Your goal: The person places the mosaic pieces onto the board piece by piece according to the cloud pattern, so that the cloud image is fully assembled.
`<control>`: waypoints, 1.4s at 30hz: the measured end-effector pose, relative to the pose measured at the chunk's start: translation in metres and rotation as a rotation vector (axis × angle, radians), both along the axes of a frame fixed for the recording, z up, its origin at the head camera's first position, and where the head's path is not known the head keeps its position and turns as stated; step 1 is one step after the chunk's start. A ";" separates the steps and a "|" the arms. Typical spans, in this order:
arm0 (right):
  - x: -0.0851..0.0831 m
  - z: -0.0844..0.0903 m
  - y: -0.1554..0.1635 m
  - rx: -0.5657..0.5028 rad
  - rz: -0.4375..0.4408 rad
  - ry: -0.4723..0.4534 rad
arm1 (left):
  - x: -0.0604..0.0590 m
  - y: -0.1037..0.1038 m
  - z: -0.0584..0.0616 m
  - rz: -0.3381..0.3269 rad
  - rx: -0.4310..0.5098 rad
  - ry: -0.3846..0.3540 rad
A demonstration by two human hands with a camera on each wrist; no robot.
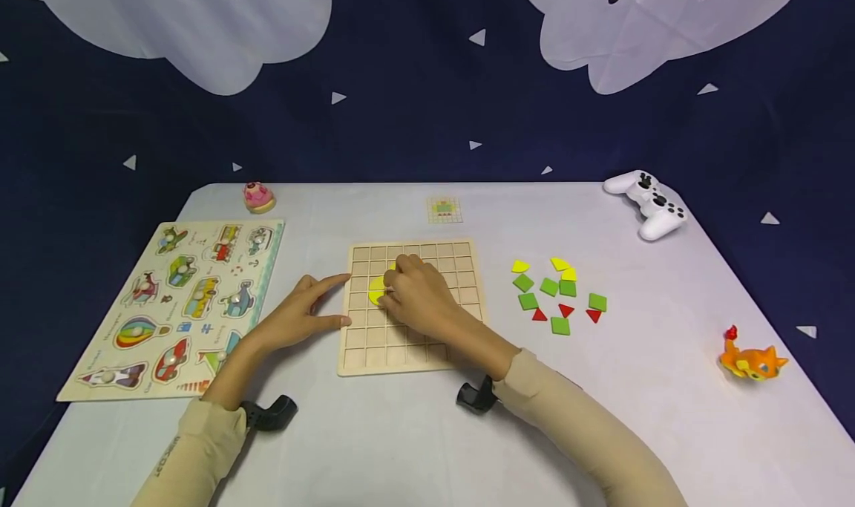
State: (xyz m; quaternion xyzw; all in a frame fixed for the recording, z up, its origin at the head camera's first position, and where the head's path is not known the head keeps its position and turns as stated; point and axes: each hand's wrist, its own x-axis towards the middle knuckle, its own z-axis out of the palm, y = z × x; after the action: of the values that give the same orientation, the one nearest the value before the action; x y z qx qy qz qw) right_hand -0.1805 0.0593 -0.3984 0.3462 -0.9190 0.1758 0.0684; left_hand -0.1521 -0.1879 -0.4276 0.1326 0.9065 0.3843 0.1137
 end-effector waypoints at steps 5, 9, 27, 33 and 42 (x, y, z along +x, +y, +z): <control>-0.003 0.002 0.019 -0.026 -0.074 -0.006 | 0.000 0.000 -0.001 0.006 -0.002 -0.003; -0.009 0.002 0.039 -0.042 -0.140 -0.035 | 0.000 -0.001 -0.002 0.008 0.002 -0.007; -0.022 0.005 0.140 -0.001 -0.497 -0.079 | 0.000 -0.001 0.002 0.001 0.000 0.002; -0.017 0.002 0.158 0.007 -0.536 -0.060 | 0.000 -0.001 0.002 0.003 0.002 0.003; -0.018 0.000 0.167 0.044 -0.551 -0.079 | 0.000 0.001 0.001 0.007 0.006 -0.009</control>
State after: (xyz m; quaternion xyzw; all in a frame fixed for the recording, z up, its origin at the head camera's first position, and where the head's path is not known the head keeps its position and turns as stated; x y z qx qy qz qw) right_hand -0.1981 0.2258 -0.3979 0.0775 -0.9841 0.1437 0.0703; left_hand -0.1522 -0.1874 -0.4264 0.1278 0.9053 0.3880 0.1162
